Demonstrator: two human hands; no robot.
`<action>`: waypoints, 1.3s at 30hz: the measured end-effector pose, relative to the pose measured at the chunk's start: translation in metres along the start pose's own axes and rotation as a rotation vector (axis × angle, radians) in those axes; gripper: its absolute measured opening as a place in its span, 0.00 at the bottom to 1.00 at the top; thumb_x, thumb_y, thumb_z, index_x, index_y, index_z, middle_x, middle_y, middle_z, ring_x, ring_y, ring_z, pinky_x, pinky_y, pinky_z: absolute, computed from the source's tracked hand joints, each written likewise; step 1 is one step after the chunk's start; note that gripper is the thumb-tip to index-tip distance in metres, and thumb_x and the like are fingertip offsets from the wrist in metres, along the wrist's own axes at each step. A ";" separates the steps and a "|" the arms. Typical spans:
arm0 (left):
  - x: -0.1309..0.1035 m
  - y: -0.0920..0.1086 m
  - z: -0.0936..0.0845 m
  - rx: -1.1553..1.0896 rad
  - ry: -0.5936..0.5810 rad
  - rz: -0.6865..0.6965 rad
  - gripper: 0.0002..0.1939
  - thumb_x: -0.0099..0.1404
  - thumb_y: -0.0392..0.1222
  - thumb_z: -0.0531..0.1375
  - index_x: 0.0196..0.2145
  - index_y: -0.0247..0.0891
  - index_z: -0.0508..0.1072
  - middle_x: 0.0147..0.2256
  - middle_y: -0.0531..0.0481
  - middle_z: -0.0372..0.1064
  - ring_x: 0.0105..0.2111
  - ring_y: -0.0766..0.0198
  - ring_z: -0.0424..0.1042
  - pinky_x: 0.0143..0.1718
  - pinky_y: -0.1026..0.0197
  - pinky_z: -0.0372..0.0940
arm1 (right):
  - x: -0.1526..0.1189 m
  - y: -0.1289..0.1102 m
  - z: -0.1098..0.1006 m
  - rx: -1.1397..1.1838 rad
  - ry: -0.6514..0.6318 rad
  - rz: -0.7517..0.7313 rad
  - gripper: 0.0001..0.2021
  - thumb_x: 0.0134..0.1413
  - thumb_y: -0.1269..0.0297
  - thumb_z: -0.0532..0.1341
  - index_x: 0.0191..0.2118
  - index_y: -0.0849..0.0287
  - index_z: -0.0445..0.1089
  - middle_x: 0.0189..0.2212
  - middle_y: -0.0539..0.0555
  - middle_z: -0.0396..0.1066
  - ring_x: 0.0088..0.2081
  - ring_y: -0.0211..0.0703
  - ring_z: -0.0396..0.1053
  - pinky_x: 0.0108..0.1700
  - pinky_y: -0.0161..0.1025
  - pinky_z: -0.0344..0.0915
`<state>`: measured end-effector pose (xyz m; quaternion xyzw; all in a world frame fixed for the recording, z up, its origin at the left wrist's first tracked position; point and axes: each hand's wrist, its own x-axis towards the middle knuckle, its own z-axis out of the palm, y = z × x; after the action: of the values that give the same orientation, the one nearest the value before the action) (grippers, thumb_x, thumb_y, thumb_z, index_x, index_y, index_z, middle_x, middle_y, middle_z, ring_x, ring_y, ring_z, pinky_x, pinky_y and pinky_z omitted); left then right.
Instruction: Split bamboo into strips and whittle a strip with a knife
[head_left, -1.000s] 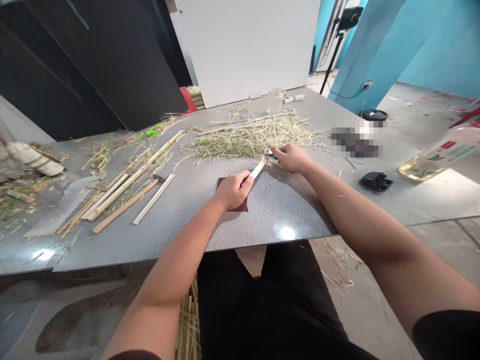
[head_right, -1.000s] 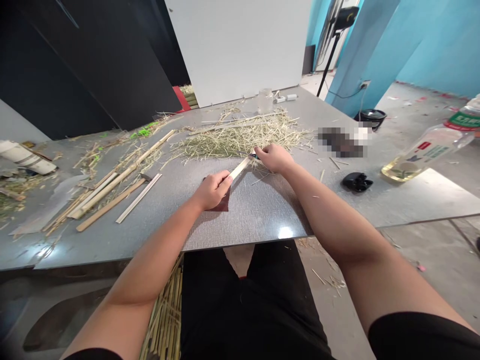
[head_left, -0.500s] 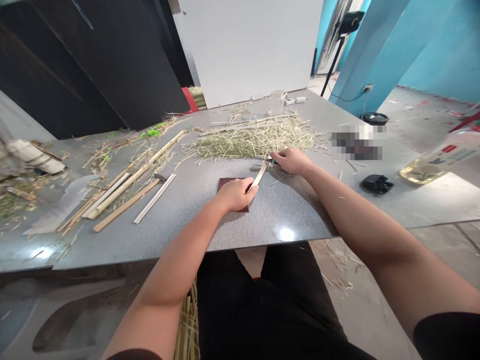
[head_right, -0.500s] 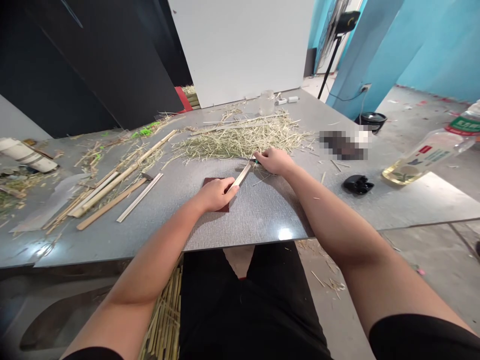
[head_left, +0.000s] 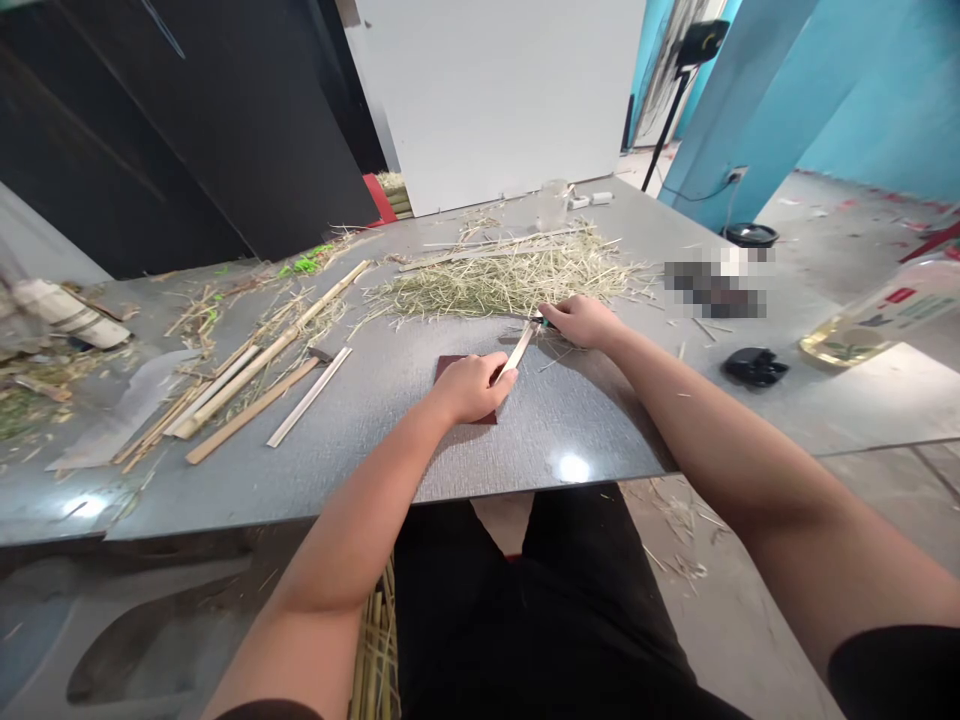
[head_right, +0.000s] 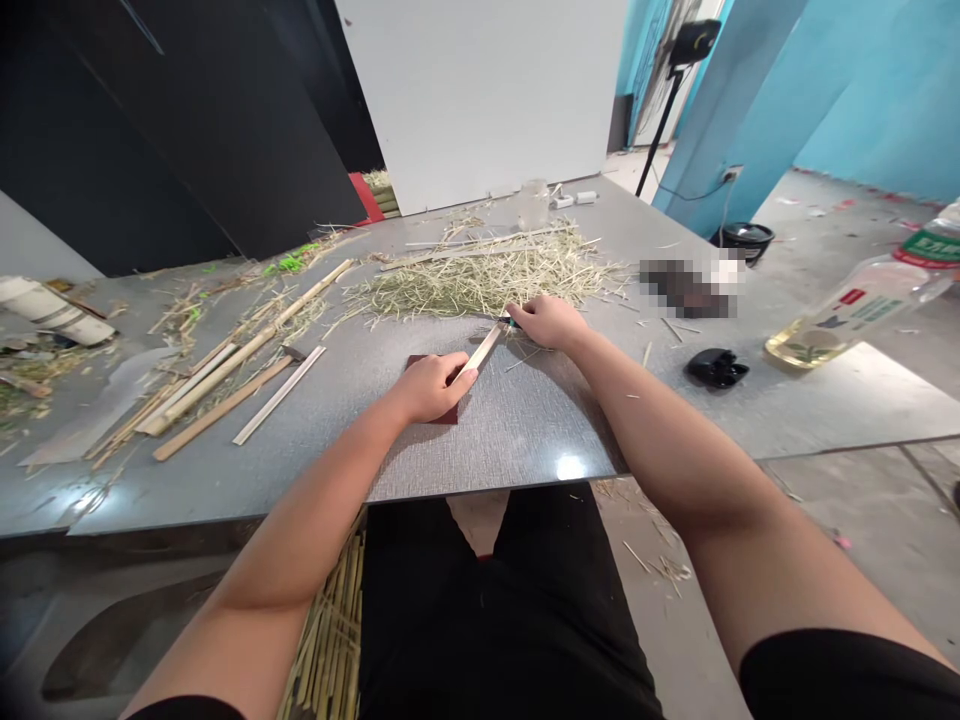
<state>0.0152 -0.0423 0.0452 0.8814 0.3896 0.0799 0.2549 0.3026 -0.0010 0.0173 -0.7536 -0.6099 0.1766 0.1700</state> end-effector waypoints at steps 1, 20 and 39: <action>0.000 0.000 0.000 -0.001 -0.001 -0.001 0.22 0.79 0.60 0.50 0.36 0.40 0.64 0.26 0.53 0.64 0.24 0.69 0.57 0.33 0.57 0.48 | 0.000 0.000 0.000 0.002 0.001 0.001 0.38 0.75 0.29 0.49 0.32 0.62 0.69 0.32 0.60 0.73 0.34 0.39 0.64 0.41 0.41 0.54; 0.002 -0.001 0.002 0.114 -0.055 -0.036 0.21 0.76 0.61 0.54 0.38 0.41 0.68 0.34 0.49 0.75 0.30 0.65 0.64 0.36 0.57 0.50 | 0.002 0.002 0.002 -0.073 -0.030 -0.053 0.37 0.73 0.29 0.48 0.34 0.60 0.73 0.34 0.59 0.75 0.34 0.39 0.64 0.39 0.41 0.54; 0.002 0.000 0.002 0.187 -0.092 -0.057 0.23 0.76 0.65 0.55 0.40 0.41 0.71 0.39 0.46 0.79 0.33 0.62 0.69 0.38 0.56 0.54 | -0.006 -0.007 -0.002 -0.162 -0.098 -0.075 0.37 0.74 0.28 0.48 0.43 0.57 0.79 0.42 0.60 0.78 0.39 0.43 0.67 0.44 0.42 0.58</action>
<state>0.0175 -0.0418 0.0435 0.8926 0.4082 -0.0044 0.1914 0.2969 -0.0053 0.0227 -0.7321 -0.6574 0.1567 0.0850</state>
